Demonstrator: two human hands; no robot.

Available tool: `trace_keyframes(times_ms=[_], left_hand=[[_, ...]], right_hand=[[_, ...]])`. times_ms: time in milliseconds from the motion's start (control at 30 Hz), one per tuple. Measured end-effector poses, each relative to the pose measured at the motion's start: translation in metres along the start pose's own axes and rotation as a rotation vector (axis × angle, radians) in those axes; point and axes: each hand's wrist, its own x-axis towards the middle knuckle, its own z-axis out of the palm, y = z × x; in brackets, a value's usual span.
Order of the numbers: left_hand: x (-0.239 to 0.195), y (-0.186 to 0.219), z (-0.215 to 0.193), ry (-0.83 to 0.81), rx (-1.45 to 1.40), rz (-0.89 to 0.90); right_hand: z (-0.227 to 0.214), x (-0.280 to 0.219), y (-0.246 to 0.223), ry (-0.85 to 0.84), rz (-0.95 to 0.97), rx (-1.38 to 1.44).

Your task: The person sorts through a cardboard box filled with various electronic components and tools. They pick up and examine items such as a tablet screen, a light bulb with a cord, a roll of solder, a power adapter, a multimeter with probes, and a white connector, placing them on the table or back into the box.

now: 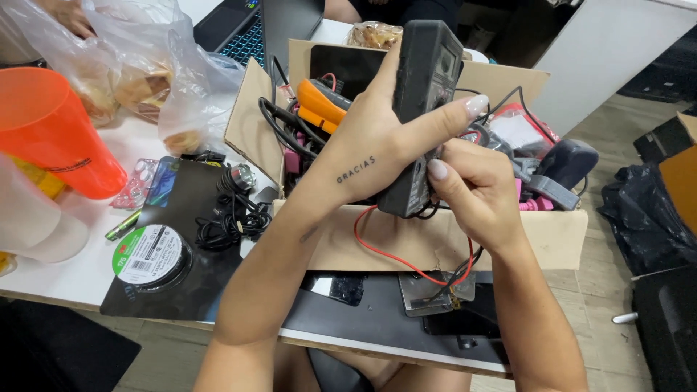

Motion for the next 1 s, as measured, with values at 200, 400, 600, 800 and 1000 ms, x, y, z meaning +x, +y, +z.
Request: trace_keyframes(times_ms=[200,400,600,800,1000], left_hand=[[0.010,-0.021,0.000,-0.096,-0.194,0.177],[0.012,-0.022,-0.001,-0.130,-0.212,0.177],[0.011,-0.016,-0.008,-0.086,-0.170,0.083],[0.012,-0.022,-0.002,-0.143,-0.245,0.190],[0.018,-0.026,-0.001,-0.178,-0.220,0.152]], right_hand=[[0.010,-0.003,-0.006,0.210,-0.177,-0.203],[0.018,-0.005,0.000,0.306,-0.208,-0.222],[0.007,0.002,0.000,0.061,-0.064,-0.109],[0.018,-0.005,-0.001,0.249,-0.162,-0.235],[0.027,-0.011,0.005,0.400,-0.219,-0.269]])
